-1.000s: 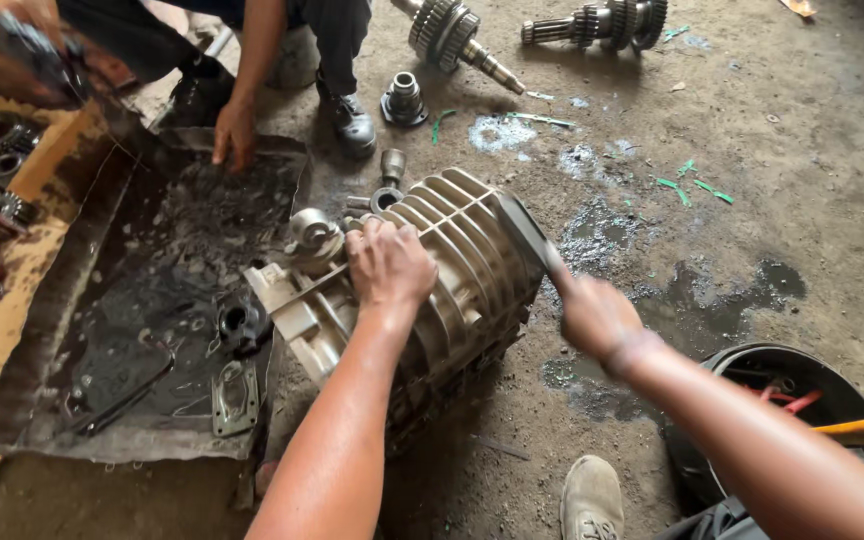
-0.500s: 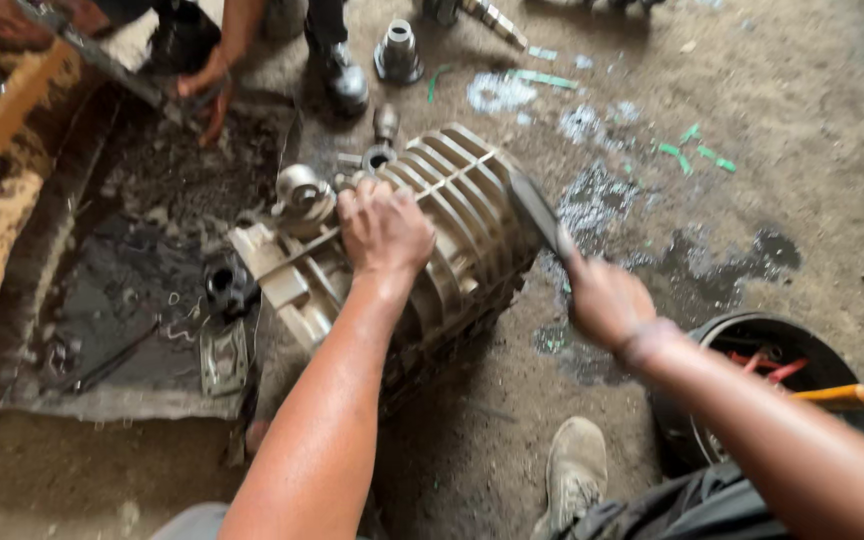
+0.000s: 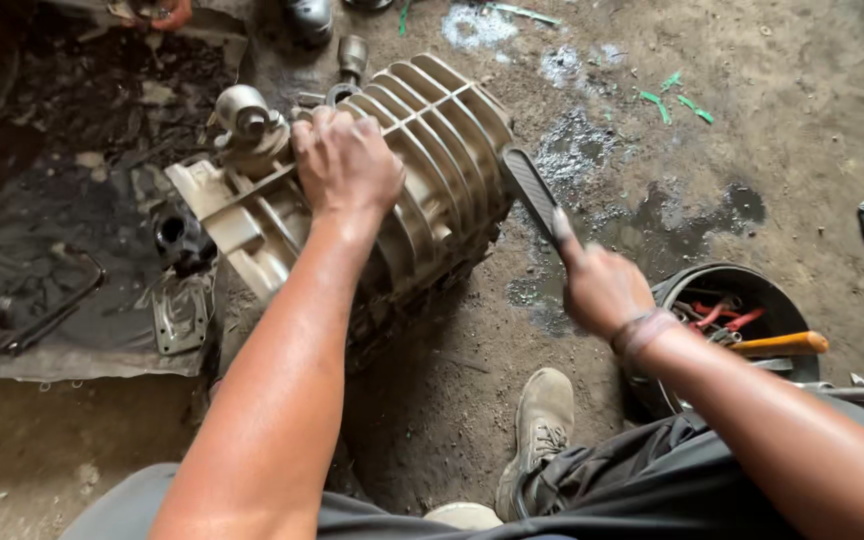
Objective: The person scrubs a large metal engine casing with a wire brush and a rag, then uses a small metal pick to clean crevices. The person works on the floor in a workshop setting.
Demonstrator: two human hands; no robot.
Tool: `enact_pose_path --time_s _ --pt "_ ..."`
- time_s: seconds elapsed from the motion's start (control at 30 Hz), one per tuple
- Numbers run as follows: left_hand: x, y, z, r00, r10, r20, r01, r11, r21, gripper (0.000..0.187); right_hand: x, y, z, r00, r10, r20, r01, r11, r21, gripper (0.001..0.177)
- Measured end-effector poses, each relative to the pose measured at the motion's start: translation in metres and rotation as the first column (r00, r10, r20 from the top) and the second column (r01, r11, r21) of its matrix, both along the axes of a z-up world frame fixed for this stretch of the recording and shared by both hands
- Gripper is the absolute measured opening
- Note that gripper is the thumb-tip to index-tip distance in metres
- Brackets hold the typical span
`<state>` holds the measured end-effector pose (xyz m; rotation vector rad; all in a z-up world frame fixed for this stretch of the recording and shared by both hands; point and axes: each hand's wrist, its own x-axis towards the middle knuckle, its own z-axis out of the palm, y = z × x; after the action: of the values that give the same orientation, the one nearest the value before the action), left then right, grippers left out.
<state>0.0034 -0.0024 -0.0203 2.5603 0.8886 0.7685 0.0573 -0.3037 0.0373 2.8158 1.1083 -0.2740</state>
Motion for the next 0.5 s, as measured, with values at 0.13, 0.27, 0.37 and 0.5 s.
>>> enact_pose_path --time_s 0.13,0.27,0.37,0.5 --pt "-0.008 -0.015 -0.003 0.995 -0.039 -0.087 0.044 0.997 0.066 0.02 0.051 0.069 0.008 0.993 -0.032 -0.111 0.032 0.999 -0.007 0.099" --pt "-0.014 -0.021 0.007 0.98 -0.08 -0.182 0.095 0.993 0.077 0.018 0.077 0.12 -0.007 0.999 -0.047 -0.002 0.047 0.999 0.016 0.071" --pt "-0.012 -0.008 0.011 0.979 -0.094 -0.183 0.106 0.993 0.058 0.018 0.048 0.076 -0.021 1.0 -0.01 -0.024 0.012 0.998 0.064 0.088" --pt "-0.008 0.002 0.01 0.979 -0.076 -0.19 0.081 0.996 0.022 0.019 0.012 -0.006 -0.03 1.0 0.0 0.025 -0.003 0.995 0.1 0.086"
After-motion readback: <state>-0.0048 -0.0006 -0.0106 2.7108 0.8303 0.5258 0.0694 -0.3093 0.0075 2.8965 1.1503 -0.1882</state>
